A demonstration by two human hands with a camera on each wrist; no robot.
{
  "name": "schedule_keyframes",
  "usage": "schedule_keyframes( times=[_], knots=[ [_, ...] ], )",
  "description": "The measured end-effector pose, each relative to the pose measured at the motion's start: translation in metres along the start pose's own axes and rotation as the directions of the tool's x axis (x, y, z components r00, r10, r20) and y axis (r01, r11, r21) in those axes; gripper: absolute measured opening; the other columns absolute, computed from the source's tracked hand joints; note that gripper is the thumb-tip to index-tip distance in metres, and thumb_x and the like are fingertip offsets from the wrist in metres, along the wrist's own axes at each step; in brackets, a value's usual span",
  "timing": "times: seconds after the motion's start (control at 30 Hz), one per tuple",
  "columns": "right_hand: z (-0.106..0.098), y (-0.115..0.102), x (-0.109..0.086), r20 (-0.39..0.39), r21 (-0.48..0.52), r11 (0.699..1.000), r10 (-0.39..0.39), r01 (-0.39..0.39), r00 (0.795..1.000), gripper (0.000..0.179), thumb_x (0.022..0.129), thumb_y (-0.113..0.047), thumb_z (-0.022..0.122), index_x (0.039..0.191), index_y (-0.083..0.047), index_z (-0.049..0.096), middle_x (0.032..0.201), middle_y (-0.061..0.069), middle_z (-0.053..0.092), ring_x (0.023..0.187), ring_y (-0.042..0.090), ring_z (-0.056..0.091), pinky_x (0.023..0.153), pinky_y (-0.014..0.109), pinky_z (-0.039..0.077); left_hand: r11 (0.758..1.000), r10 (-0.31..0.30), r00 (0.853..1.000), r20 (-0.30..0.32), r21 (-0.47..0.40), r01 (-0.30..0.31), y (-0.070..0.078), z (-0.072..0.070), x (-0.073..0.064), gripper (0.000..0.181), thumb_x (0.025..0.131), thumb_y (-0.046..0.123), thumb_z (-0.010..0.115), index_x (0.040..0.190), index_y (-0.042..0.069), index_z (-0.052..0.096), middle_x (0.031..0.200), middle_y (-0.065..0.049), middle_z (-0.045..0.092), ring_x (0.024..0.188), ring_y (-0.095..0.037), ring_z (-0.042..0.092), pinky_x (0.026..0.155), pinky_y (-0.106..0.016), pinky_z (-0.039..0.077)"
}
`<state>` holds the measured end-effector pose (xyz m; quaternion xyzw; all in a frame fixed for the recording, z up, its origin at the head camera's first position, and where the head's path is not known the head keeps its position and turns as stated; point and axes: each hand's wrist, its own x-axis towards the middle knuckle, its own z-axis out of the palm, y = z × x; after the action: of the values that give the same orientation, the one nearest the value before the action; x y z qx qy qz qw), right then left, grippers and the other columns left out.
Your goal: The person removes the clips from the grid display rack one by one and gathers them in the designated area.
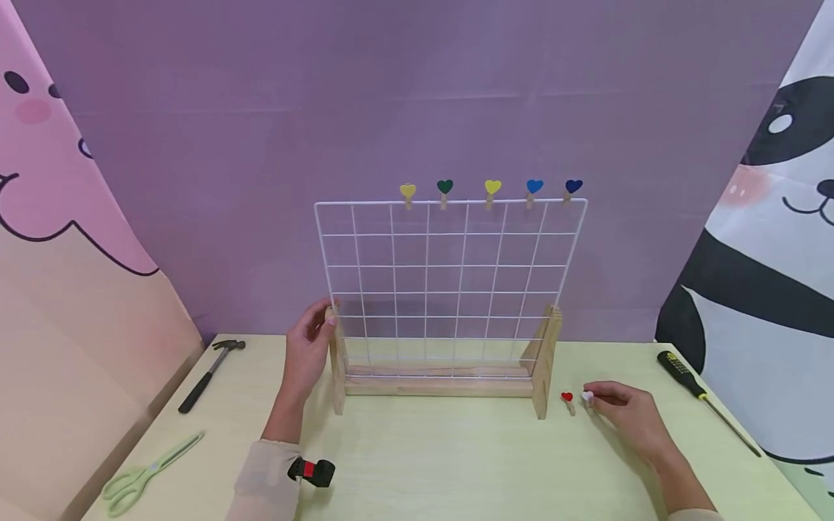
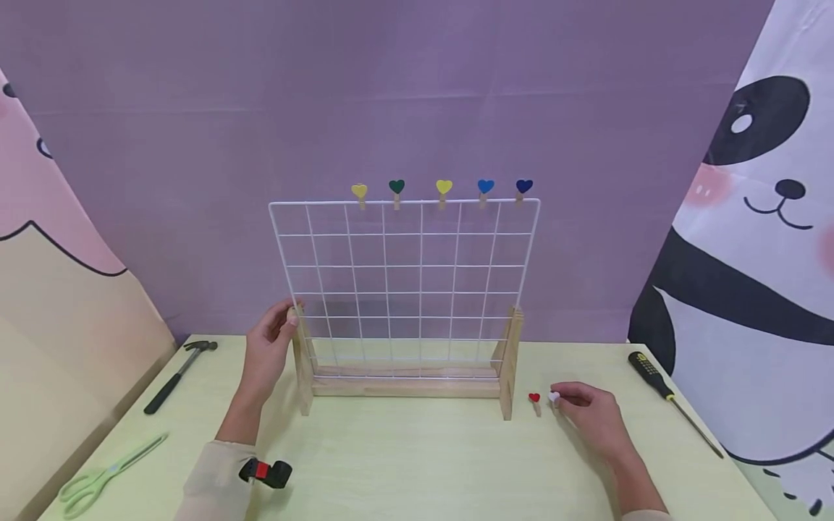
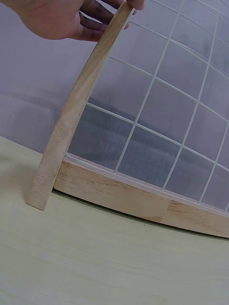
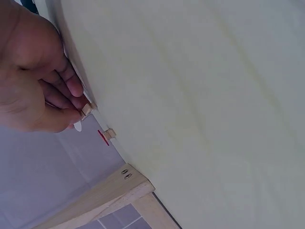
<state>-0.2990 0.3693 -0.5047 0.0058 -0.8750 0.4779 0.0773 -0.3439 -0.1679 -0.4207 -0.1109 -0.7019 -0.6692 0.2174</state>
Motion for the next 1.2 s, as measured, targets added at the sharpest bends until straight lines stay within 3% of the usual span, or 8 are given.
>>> schedule_keyframes(
  times=[0.13, 0.3, 0.43, 0.57, 0.8, 1.03, 1.2],
  knots=[
    [0.0018, 0.0013, 0.0004, -0.010, -0.034, 0.999, -0.009, 0.008, 1.000, 0.036, 0.096, -0.015, 0.074, 0.126, 0.005, 0.069, 0.106, 0.000, 0.079, 0.089, -0.014, 0.063, 0.075, 0.009, 0.054, 1.000, 0.008, 1.000, 0.002, 0.002, -0.008, 0.0004, -0.0005, -0.0012, 0.036, 0.104, 0.004, 0.058, 0.139, 0.002, 0.060, 0.139, -0.019, 0.064, 0.122, -0.014, 0.061, 0.101, -0.010, 0.049],
    [0.0046, -0.0016, -0.0005, -0.033, -0.098, 0.995, -0.017, 0.013, 0.999, 0.032, 0.096, -0.012, 0.073, 0.124, 0.003, 0.071, 0.112, 0.014, 0.078, 0.087, -0.016, 0.061, 0.075, 0.007, 0.052, 1.000, 0.011, 1.000, 0.002, 0.012, -0.011, 0.0007, -0.0005, -0.0016, 0.036, 0.104, 0.006, 0.058, 0.140, 0.004, 0.060, 0.139, -0.019, 0.064, 0.125, -0.026, 0.061, 0.099, -0.009, 0.049],
    [0.0050, -0.0036, -0.0006, -0.031, -0.151, 0.989, 0.002, -0.007, 1.000, 0.031, 0.097, -0.013, 0.071, 0.125, 0.002, 0.071, 0.118, 0.020, 0.075, 0.087, -0.018, 0.058, 0.074, 0.006, 0.049, 1.000, 0.008, 1.000, -0.001, 0.020, -0.008, 0.0005, 0.0000, -0.0017, 0.036, 0.104, 0.007, 0.058, 0.140, 0.004, 0.060, 0.140, -0.018, 0.064, 0.125, -0.024, 0.061, 0.099, -0.009, 0.049],
    [0.0062, -0.0034, 0.0002, -0.040, -0.192, 0.981, 0.017, -0.024, 0.999, 0.031, 0.098, -0.016, 0.070, 0.125, -0.001, 0.072, 0.118, 0.019, 0.075, 0.086, -0.019, 0.055, 0.074, 0.005, 0.047, 1.000, 0.008, 1.000, -0.007, 0.024, -0.008, 0.0015, 0.0004, -0.0021, 0.036, 0.104, 0.007, 0.058, 0.140, 0.004, 0.060, 0.139, -0.020, 0.064, 0.123, -0.016, 0.062, 0.098, -0.009, 0.049],
    [0.0075, -0.0044, -0.0020, -0.072, -0.219, 0.975, 0.011, -0.026, 0.997, 0.031, 0.096, -0.019, 0.072, 0.123, -0.003, 0.073, 0.112, 0.016, 0.078, 0.084, -0.018, 0.055, 0.073, 0.005, 0.044, 1.000, -0.008, 1.000, -0.009, 0.021, 0.008, 0.0019, 0.0008, -0.0021, 0.036, 0.104, 0.006, 0.058, 0.140, 0.005, 0.060, 0.140, -0.018, 0.064, 0.124, -0.020, 0.061, 0.098, -0.010, 0.050],
    [0.0068, -0.0041, -0.0058, -0.073, -0.245, 0.968, 0.026, -0.043, 0.997, 0.032, 0.098, -0.020, 0.070, 0.124, -0.003, 0.073, 0.114, 0.017, 0.077, 0.083, -0.020, 0.052, 0.072, 0.005, 0.043, 0.999, -0.025, 1.000, -0.001, 0.027, 0.025, 0.0001, 0.0014, -0.0031, 0.037, 0.104, 0.006, 0.059, 0.141, 0.003, 0.059, 0.141, -0.018, 0.064, 0.118, -0.005, 0.061, 0.097, -0.010, 0.050],
    [0.0062, -0.0046, -0.0029, -0.086, -0.218, 0.975, 0.015, -0.033, 0.996, 0.032, 0.099, -0.022, 0.069, 0.125, -0.002, 0.072, 0.117, 0.018, 0.077, 0.085, -0.023, 0.051, 0.073, 0.003, 0.041, 0.999, -0.013, 1.000, -0.008, 0.033, 0.013, 0.0003, -0.0002, -0.0015, 0.036, 0.104, 0.006, 0.058, 0.140, 0.005, 0.060, 0.141, -0.017, 0.064, 0.122, -0.011, 0.061, 0.098, -0.010, 0.050]
  ],
)
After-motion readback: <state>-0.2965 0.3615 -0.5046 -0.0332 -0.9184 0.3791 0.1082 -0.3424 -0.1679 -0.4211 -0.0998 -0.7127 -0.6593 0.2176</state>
